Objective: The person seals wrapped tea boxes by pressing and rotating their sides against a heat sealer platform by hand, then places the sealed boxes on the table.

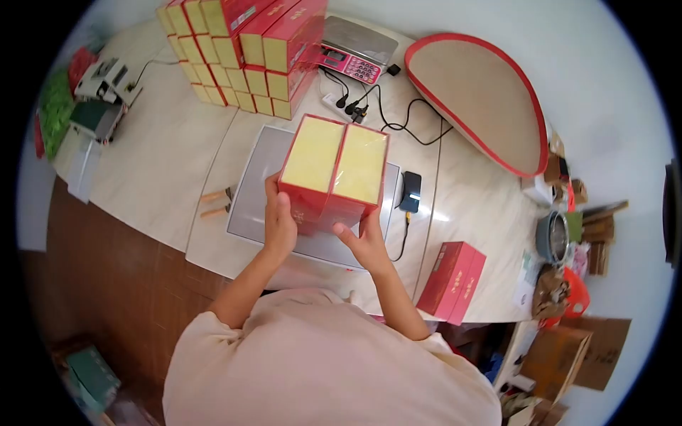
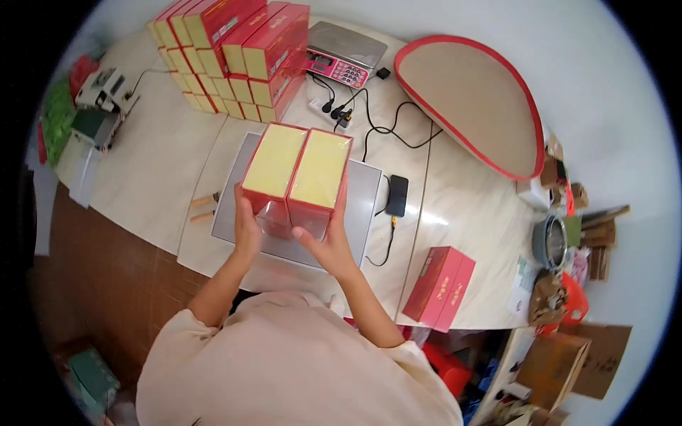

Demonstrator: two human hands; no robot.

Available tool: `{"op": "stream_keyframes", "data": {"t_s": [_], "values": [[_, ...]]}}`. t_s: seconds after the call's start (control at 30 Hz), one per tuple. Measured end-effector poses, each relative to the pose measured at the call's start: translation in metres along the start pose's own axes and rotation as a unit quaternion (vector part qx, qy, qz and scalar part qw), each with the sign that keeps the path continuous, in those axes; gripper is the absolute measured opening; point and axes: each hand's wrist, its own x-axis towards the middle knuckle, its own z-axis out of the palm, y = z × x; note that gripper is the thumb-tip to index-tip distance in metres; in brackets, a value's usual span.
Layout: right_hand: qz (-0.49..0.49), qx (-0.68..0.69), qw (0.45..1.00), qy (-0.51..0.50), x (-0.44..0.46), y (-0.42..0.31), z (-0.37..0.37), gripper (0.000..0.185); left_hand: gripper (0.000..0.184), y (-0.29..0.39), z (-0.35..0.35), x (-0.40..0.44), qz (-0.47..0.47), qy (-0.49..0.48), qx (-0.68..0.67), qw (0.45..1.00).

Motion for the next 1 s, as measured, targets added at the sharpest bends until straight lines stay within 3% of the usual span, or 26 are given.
{"op": "stream_keyframes", "data": {"t_s": [0.03, 0.1, 0.17, 0.2, 0.27, 0.3, 0.47, 0.6, 0.67, 1.0], "values": [[0.000, -0.018, 1.000, 0.000, -0.003, -0.006, 0.004, 0.109, 0.071, -0.008, -0.003, -0.002, 0.003, -0.016, 0.009, 1.000], [-0.002, -0.027, 1.000, 0.011, -0.011, -0.012, 0.007, 0.109, 0.072, -0.020, -0.010, -0.003, -0.022, 0.005, -0.106, 0.994], [-0.070, -0.129, 0.989, 0.016, -0.017, -0.013, 0.007, 0.100, 0.074, -0.023, -0.025, 0.000, -0.052, -0.013, -0.130, 0.990], [-0.072, -0.123, 0.989, 0.024, -0.016, -0.016, 0.006, 0.100, 0.075, -0.017, -0.029, 0.003, -0.079, -0.024, -0.147, 0.986], [-0.031, 0.026, 0.995, 0.086, -0.009, -0.022, 0.003, 0.093, 0.072, -0.001, -0.033, 0.010, -0.090, -0.044, -0.177, 0.979], [-0.034, 0.036, 0.991, 0.125, -0.004, -0.022, 0.000, 0.080, 0.072, 0.008, -0.033, 0.017, -0.089, -0.049, -0.172, 0.980], [-0.018, 0.076, 0.978, 0.194, 0.040, -0.043, -0.015, 0.058, 0.049, 0.052, -0.024, 0.053, -0.041, -0.106, -0.074, 0.991], [0.073, 0.153, 0.975, 0.144, 0.059, -0.048, -0.013, 0.039, 0.044, 0.062, -0.014, 0.073, -0.070, -0.129, -0.058, 0.987], [0.068, 0.154, 0.974, 0.153, 0.057, -0.044, -0.008, 0.038, 0.038, 0.057, -0.010, 0.077, -0.145, -0.141, -0.085, 0.976], [0.065, 0.153, 0.974, 0.152, 0.054, -0.041, -0.007, 0.029, 0.033, 0.046, -0.008, 0.081, -0.172, -0.141, -0.073, 0.972]]}}
